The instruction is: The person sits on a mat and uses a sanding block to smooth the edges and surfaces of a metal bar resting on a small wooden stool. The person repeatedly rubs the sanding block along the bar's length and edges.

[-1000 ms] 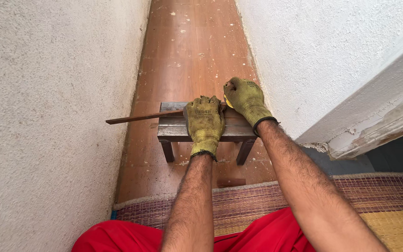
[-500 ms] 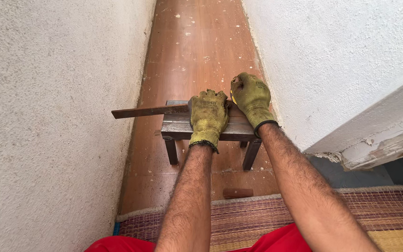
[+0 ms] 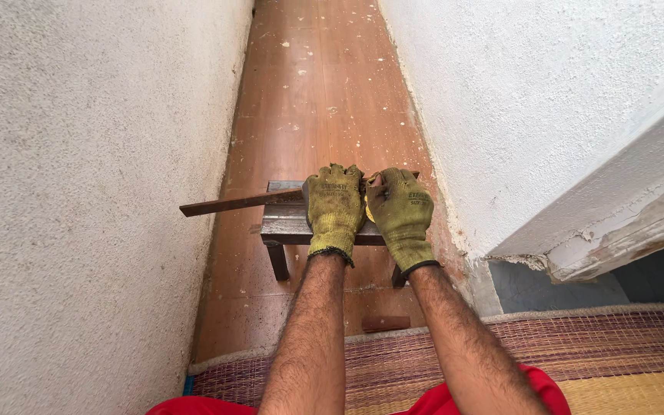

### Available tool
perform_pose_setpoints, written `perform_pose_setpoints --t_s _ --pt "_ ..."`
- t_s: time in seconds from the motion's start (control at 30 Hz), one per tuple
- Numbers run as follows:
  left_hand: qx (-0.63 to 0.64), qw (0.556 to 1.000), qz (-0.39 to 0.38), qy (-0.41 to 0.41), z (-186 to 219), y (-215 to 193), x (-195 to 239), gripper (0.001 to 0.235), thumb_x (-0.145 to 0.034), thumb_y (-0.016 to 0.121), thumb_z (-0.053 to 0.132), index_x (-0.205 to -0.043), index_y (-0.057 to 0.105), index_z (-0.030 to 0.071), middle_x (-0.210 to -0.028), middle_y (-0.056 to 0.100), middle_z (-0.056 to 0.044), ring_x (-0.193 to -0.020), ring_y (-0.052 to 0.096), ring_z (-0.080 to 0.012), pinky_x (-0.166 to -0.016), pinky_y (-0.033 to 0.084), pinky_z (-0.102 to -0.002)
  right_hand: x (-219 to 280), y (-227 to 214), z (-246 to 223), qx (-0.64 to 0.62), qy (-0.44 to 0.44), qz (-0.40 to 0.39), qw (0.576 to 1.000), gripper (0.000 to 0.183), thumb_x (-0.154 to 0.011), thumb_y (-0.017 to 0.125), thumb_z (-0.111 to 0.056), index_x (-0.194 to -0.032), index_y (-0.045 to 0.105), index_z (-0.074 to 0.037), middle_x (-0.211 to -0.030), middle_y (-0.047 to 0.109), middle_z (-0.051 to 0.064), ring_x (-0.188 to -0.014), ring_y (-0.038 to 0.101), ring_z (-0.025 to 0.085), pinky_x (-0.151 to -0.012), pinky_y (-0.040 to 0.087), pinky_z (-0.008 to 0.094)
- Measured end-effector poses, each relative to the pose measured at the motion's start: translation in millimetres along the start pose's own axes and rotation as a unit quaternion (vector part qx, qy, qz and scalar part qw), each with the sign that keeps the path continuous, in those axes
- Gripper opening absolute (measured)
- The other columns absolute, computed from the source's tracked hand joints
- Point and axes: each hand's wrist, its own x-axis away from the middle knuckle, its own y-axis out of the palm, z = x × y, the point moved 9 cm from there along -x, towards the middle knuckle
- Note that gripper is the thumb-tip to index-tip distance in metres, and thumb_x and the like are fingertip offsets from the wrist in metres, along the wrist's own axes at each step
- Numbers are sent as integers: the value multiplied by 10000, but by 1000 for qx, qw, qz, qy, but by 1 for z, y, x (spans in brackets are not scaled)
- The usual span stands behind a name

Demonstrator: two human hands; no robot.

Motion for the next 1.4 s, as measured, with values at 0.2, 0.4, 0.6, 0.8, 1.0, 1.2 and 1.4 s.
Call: perform_pose_setpoints --t_s 0.2,0.4,0.6,0.8,1.0,1.2,1.4 --pt "6 999 -16 -31 0 6 1 242 -1030 573 298 -1198 691 170 -1171 662 -78 -1191 592 -241 -1026 438 -480 -8 15 10 8 12 -68 998 173 -963 657 -271 -923 712 -113 -904 716 97 -765 711 291 -685 590 438" --pt "13 999 -17 -41 -5 10 -1 246 -982 604 241 -1209 689 194 -1172 655 -68 -1211 570 -219 -1069 406 -487 -12 32 19 30 64 -141 988 247 -997 629 -331 -947 724 -108 -887 725 94 -786 720 278 -718 589 443" --pt "15 998 -53 -27 -3 8 -4 302 -967 641 254 -1260 662 184 -1207 641 -76 -1220 565 -224 -1074 403 -490 -15 30 19 25 65 -146 987 230 -979 634 -320 -948 723 -111 -910 726 88 -792 720 280 -718 592 445" --pt "5 995 -96 19 -7 16 -10 341 -956 662 306 -1273 645 182 -1246 620 -86 -1253 540 -237 -1083 394 -486 -11 32 19 26 74 -161 984 224 -960 626 -323 -954 724 -122 -908 724 81 -792 726 273 -713 598 439" --pt "-8 996 -76 53 -6 14 -11 337 -923 677 232 -1258 651 198 -1239 628 -65 -1265 537 -242 -1082 393 -492 -35 24 32 -18 165 -234 958 265 -982 590 -357 -988 749 -145 -842 758 85 -784 754 254 -778 602 405" --pt "-3 994 -70 89 -6 11 -11 303 -935 654 252 -1232 662 190 -1212 639 -72 -1233 559 -251 -1052 408 -494 -71 24 49 61 138 -197 969 310 -986 598 -405 -963 768 -146 -875 760 75 -815 732 268 -812 593 430" --pt "15 994 -105 39 -4 2 -8 363 -1028 549 483 -1203 674 191 -1169 648 -81 -1195 568 -238 -1065 392 -499 -63 53 43 82 114 -323 936 308 -1010 527 -397 -1033 758 -196 -875 775 31 -840 746 204 -898 594 402"
